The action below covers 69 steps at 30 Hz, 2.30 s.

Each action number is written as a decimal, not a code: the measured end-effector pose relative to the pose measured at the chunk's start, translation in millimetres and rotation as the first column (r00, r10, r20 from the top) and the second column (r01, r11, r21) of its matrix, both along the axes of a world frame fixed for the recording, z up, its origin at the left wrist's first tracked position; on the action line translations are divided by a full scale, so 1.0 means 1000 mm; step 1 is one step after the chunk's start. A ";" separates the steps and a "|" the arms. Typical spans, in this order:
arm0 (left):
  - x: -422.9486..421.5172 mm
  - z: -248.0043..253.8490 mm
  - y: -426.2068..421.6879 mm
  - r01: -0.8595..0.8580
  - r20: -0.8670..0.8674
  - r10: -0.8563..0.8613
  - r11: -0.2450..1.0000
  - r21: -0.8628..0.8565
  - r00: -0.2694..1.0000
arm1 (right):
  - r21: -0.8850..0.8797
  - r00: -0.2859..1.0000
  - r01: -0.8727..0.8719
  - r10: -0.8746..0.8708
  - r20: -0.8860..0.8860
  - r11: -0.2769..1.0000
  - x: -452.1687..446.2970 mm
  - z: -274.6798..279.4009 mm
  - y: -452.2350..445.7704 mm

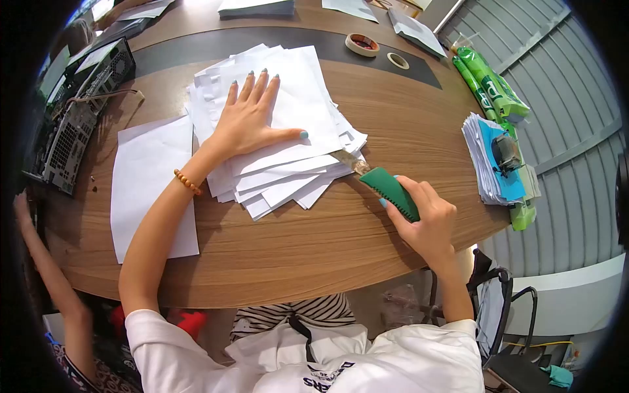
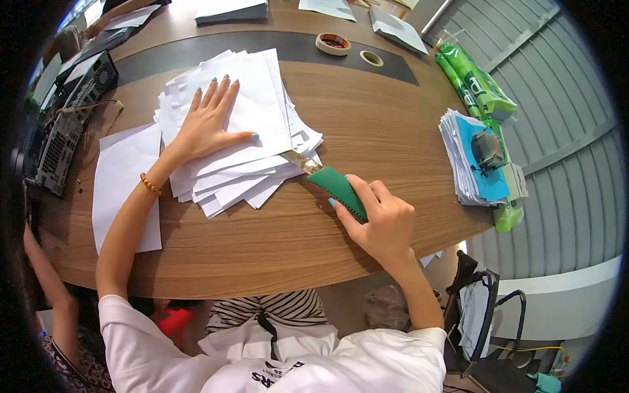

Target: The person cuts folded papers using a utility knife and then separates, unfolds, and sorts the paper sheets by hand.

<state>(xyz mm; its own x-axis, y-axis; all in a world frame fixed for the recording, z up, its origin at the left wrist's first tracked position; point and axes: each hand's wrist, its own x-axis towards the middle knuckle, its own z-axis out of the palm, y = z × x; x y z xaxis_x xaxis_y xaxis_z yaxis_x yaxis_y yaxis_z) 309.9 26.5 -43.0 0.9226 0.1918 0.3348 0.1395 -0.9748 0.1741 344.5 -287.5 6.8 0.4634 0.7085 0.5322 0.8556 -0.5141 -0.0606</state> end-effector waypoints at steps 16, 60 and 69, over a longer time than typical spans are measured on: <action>-0.001 -0.003 -0.001 0.022 0.052 -0.022 1.000 0.012 0.998 | -0.020 0.998 -0.024 0.025 0.054 1.000 0.061 -0.005 0.055; -0.122 0.134 -0.039 0.589 0.610 -0.079 -0.185 -0.786 0.789 | 0.402 0.952 0.008 0.116 -0.283 0.916 0.097 -0.010 0.043; -0.155 0.141 -0.088 0.693 0.610 -0.335 0.266 -0.670 0.718 | 0.340 0.935 0.002 0.119 -0.334 0.940 0.082 -0.005 0.046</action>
<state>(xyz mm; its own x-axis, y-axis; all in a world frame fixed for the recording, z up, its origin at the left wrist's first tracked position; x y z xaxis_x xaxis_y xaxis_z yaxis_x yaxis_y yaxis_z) 154.5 -61.1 97.6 0.8165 0.0446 0.5756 -0.5644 -0.1487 0.8120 426.6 -241.5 2.0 0.6235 0.5518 0.5539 0.7774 -0.3624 -0.5140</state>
